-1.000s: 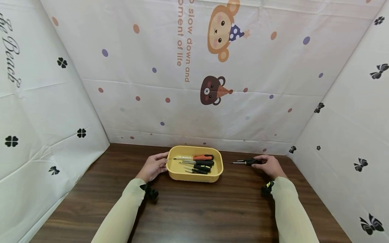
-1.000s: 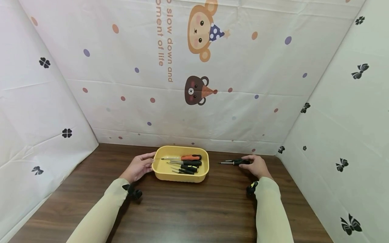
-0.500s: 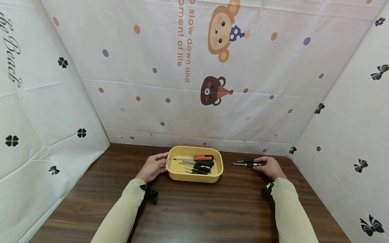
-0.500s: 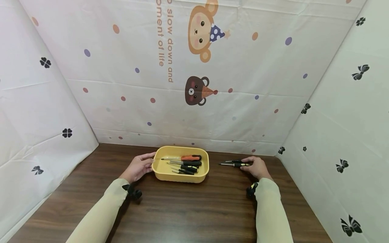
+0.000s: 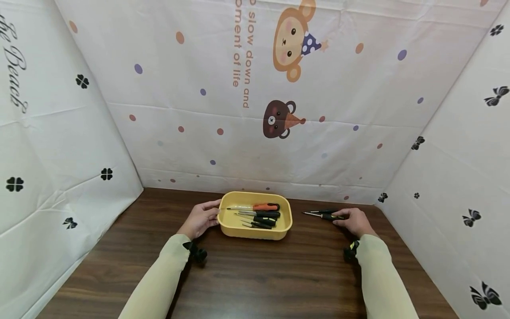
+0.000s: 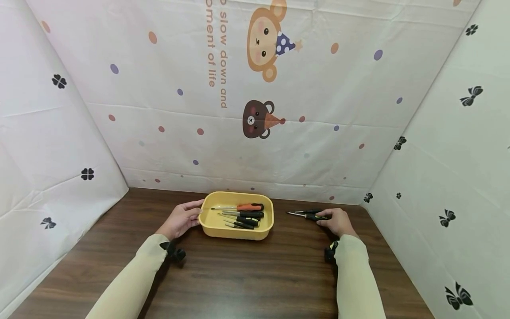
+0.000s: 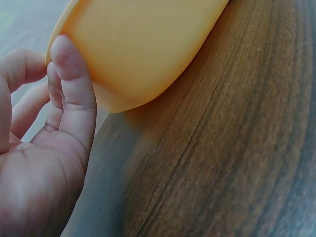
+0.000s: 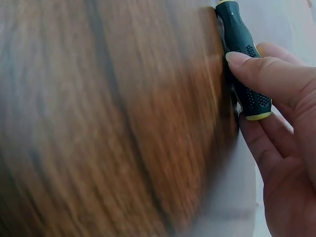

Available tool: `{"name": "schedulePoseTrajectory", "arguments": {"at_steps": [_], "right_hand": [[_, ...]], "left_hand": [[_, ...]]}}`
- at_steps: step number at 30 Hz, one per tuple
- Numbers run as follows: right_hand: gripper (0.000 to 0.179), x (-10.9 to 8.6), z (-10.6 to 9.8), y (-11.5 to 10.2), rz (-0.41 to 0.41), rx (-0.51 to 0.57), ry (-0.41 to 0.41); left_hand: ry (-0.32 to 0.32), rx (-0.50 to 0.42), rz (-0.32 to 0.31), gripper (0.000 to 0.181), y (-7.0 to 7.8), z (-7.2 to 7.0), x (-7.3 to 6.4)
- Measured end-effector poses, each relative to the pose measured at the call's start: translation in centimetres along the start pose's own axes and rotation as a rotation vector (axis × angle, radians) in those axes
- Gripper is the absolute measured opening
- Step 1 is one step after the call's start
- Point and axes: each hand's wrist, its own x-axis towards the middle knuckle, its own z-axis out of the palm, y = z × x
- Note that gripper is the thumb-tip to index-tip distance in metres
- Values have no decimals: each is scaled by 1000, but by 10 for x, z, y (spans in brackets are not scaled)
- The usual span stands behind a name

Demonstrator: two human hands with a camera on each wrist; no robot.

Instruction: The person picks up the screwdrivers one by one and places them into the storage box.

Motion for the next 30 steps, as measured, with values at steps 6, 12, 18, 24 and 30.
{"name": "schedulePoseTrajectory", "arguments": {"at_steps": [6,12,18,24,30], "right_hand": [[26,-1,-1,-1,-6,2,6],[28,2,-1,-2,-9,-30,9],[27,2,-2,-5,-19,-48,15],[28,1,1,-1,11,-42,19],[29,0,3,-2,13,-49,24]], "left_hand": [[1,1,-1,53,0,1,0],[4,7,-6,53,0,0,2],[-3,9,0,53,0,-2,1],[-11,4,-1,53,0,0,0],[2,6,-6,53,0,0,0]]}}
